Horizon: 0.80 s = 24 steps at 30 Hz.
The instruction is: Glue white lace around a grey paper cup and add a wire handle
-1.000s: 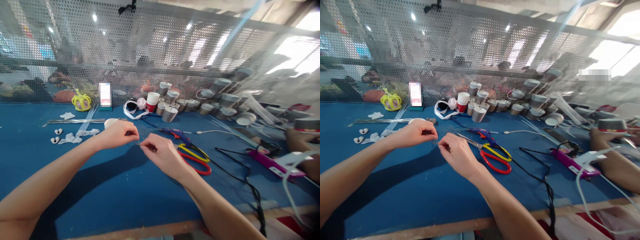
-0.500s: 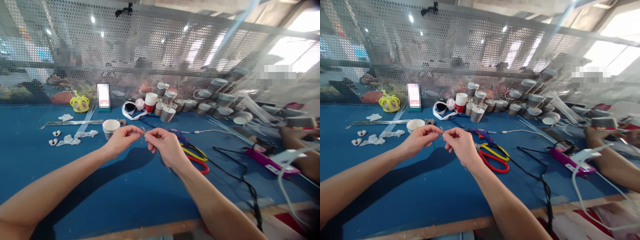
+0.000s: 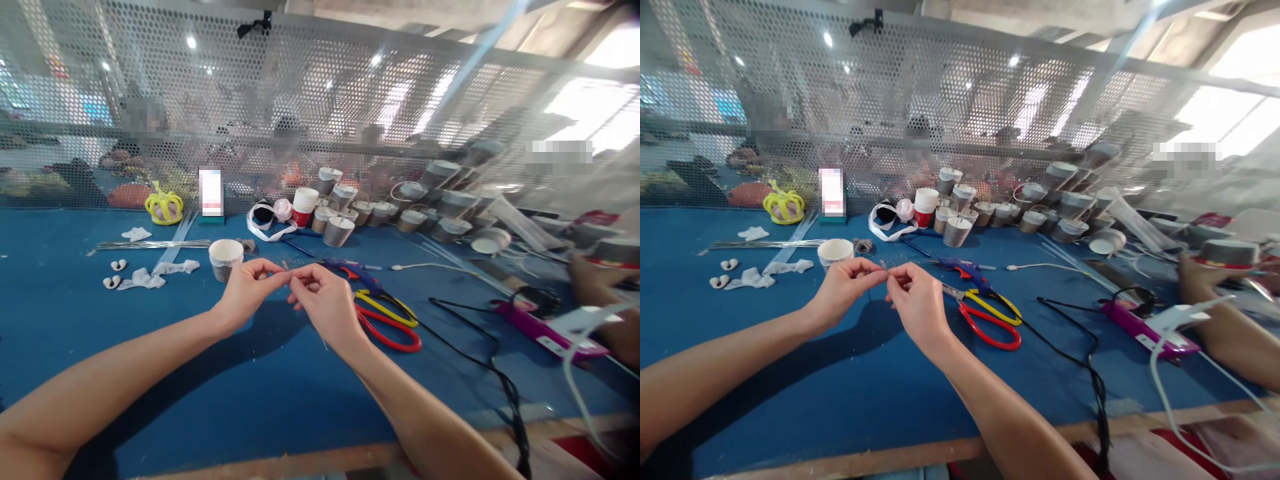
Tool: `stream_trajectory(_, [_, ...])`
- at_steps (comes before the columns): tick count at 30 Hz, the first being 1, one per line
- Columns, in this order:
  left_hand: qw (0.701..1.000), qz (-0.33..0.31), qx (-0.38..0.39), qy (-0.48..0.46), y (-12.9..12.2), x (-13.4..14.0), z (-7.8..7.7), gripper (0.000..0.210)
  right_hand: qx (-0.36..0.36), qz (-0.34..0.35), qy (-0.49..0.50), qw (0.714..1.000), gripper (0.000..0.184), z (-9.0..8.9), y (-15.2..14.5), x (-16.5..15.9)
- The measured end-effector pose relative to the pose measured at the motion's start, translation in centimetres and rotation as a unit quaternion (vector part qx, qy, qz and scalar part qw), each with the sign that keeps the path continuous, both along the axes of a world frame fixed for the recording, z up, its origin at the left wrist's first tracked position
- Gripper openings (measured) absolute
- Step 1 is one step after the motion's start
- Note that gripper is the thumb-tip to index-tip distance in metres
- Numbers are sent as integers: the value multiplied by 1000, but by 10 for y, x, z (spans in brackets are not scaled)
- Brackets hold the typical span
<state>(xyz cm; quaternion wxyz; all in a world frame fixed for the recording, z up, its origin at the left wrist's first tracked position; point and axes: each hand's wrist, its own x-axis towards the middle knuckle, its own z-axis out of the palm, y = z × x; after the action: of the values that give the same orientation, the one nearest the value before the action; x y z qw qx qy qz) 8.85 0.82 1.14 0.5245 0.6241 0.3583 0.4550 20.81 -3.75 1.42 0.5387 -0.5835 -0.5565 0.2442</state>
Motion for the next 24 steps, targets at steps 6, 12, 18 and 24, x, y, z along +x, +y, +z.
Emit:
stream_trajectory(6, [999,7,-37,-11,0,2,-4,22,9,4,-10,1000,9,-5,0,-4])
stream_trajectory(12, [998,-30,-50,-29,7,-1,1,21,-8,75,32,997,16,-2,4,3])
stream_trajectory(18, [980,-174,-94,-22,13,-7,0,22,-42,87,110,989,20,14,6,16])
stream_trajectory(24, [981,-169,-95,-11,14,-9,5,20,-101,156,156,970,19,15,4,15])
